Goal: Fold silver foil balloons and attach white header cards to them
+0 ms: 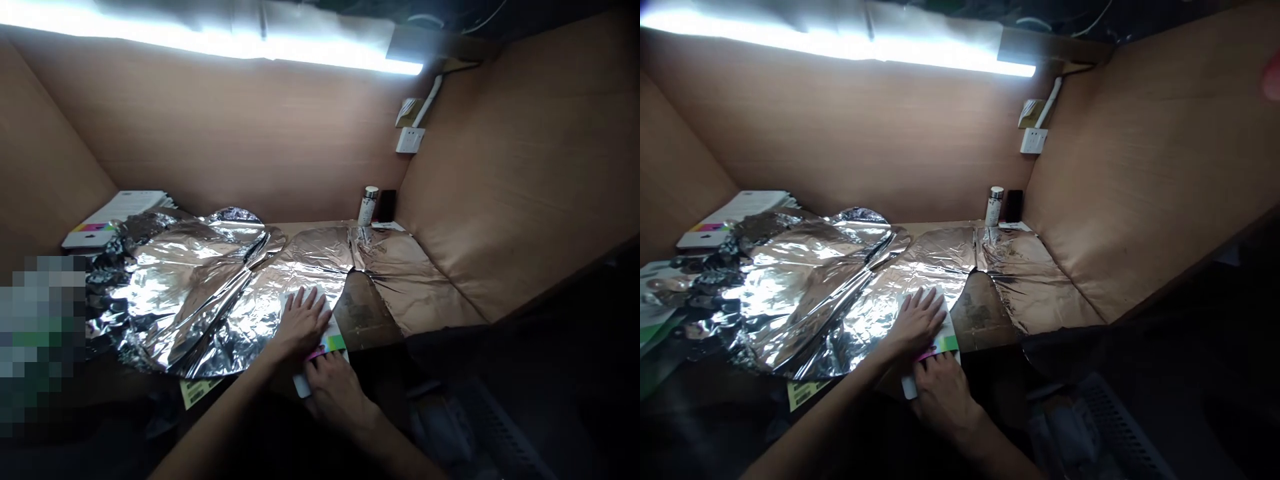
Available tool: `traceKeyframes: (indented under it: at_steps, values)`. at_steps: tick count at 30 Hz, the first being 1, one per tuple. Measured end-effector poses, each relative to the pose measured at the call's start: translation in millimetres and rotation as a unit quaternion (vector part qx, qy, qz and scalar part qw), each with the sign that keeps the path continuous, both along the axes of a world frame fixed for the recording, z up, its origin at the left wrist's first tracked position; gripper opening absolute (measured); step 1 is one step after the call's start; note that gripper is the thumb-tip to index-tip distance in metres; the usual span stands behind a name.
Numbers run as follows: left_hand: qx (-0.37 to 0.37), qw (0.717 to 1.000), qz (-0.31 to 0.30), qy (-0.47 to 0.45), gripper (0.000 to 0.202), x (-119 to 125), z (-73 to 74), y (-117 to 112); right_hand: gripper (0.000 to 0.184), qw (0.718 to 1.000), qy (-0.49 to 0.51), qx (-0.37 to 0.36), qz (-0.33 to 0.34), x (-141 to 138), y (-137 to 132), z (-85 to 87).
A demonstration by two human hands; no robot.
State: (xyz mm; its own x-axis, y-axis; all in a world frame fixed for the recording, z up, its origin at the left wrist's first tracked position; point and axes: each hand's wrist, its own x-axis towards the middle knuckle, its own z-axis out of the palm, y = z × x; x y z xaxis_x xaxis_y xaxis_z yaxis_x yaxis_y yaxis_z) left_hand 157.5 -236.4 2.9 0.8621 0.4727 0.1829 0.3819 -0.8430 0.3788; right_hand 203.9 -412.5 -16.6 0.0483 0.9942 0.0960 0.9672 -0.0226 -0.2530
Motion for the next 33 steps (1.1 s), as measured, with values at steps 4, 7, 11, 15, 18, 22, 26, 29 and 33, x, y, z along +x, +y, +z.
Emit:
traceKeyframes:
  at_steps: [4, 7, 11, 15, 18, 22, 26, 29, 33]
  values:
    - [0.034, 0.999, 0.001, 0.011, 0.065, 12.8, -22.2, -3.5, 0.056, 0.992, -0.001, 0.108, 0.068, 1.4, -35.9, -4.2]
    - [0.073, 0.997, 0.003, 0.004, 0.066, 15.2, -29.7, -6.5, 0.048, 0.984, 0.015, 0.159, 0.076, 21.2, -52.2, 1.2]
    - [0.061, 0.997, -0.042, -0.010, 0.062, 19.0, -19.8, -1.2, 0.058, 0.984, -0.036, 0.157, 0.081, 56.0, -37.6, -7.2]
    - [0.020, 0.995, -0.075, -0.057, 0.041, -5.9, 1.7, -3.6, 0.048, 0.977, -0.023, 0.179, 0.110, 74.5, -17.8, -19.3]
    - [-0.023, 0.992, -0.101, -0.066, 0.046, -47.9, 0.7, -18.0, 0.040, 0.981, 0.018, 0.169, 0.090, 75.9, -15.2, -18.4]
    - [-0.094, 0.984, -0.102, -0.113, 0.025, -83.8, -18.9, -36.4, 0.010, 0.973, 0.134, 0.181, 0.041, 70.6, -14.0, -11.7]
    - [-0.123, 0.981, -0.009, -0.152, 0.026, -75.9, -24.0, -41.4, 0.004, 0.949, 0.212, 0.205, -0.114, 60.9, -5.5, -6.2]
    - [-0.097, 0.988, 0.032, -0.118, 0.035, -65.9, -19.2, -39.5, 0.007, 0.949, 0.187, 0.193, -0.165, 54.5, 0.5, -2.1]
    - [-0.069, 0.993, 0.031, -0.087, 0.033, -62.4, -18.4, -34.8, 0.010, 0.961, 0.148, 0.148, -0.181, 51.8, 4.1, 2.3]
